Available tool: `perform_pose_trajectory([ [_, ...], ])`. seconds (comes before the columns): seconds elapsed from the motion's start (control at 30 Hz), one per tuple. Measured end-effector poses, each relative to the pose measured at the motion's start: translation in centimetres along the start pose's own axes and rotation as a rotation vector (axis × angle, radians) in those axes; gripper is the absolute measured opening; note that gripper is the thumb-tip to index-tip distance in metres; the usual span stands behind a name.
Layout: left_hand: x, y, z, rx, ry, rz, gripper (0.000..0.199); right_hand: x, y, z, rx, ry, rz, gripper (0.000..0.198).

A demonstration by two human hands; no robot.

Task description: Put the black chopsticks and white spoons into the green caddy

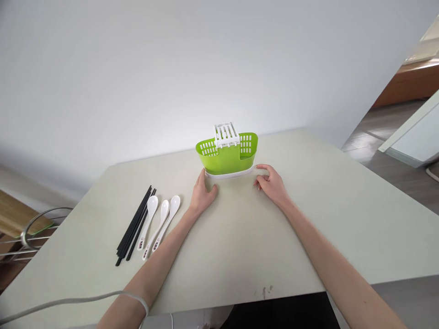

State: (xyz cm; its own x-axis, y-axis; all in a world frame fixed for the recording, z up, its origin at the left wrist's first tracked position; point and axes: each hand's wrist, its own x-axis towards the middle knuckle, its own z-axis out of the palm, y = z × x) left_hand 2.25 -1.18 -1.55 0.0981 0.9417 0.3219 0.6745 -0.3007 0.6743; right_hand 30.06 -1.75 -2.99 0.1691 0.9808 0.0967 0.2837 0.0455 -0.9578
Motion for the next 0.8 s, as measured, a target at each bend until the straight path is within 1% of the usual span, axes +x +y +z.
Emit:
perform_pose_trajectory([
  [0.07, -0.7, 0.8, -0.7, 0.023, 0.01, -0.014, 0.085, 0.0, 0.1, 0.0, 0.004, -0.003, -0.004, 0.045],
  [0.13, -1.6, 1.9, -2.2, 0.062, 0.023, 0.024, 0.079, 0.0, 0.2, -0.1, -0.001, -0.009, -0.006, 0.044],
  [0.2, -2.4, 2.7, -4.3, 0.092, 0.032, 0.107, 0.072, -0.1, 0.2, -0.1, -0.01, -0.01, -0.006, 0.043],
  [0.27, -2.9, 3.1, -7.0, 0.108, 0.029, 0.173, 0.066, -0.1, 0.2, -0.1, -0.013, -0.016, -0.008, 0.042],
  [0.37, -3.1, 2.1, -11.3, 0.153, 0.074, 0.165, 0.058, -0.2, 0.1, 0.0, -0.009, -0.025, -0.015, 0.04],
  [0.43, -3.3, 0.5, -13.8, 0.205, 0.076, 0.123, 0.057, -0.2, 0.1, 0.0, -0.004, -0.027, -0.019, 0.037],
  [0.5, -3.7, -1.3, -15.7, 0.261, 0.049, 0.07, 0.059, -0.2, 0.1, 0.1, 0.0, -0.031, -0.024, 0.035],
  [0.57, -4.4, -3.0, -17.0, 0.303, 0.015, 0.013, 0.062, -0.2, 0.1, 0.1, 0.006, -0.035, -0.028, 0.033],
  [0.63, -5.2, -4.3, -17.6, 0.33, -0.029, -0.047, 0.065, -0.2, 0.1, 0.2, 0.014, -0.036, -0.032, 0.03],
  [0.7, -5.9, -5.0, -17.8, 0.341, -0.072, -0.089, 0.067, -0.1, 0.3, 0.2, 0.025, -0.035, -0.04, 0.027],
  [0.8, -6.4, -5.7, -17.4, 0.35, -0.122, -0.108, 0.07, 0.1, 0.6, 0.3, 0.044, -0.032, -0.058, 0.025],
])
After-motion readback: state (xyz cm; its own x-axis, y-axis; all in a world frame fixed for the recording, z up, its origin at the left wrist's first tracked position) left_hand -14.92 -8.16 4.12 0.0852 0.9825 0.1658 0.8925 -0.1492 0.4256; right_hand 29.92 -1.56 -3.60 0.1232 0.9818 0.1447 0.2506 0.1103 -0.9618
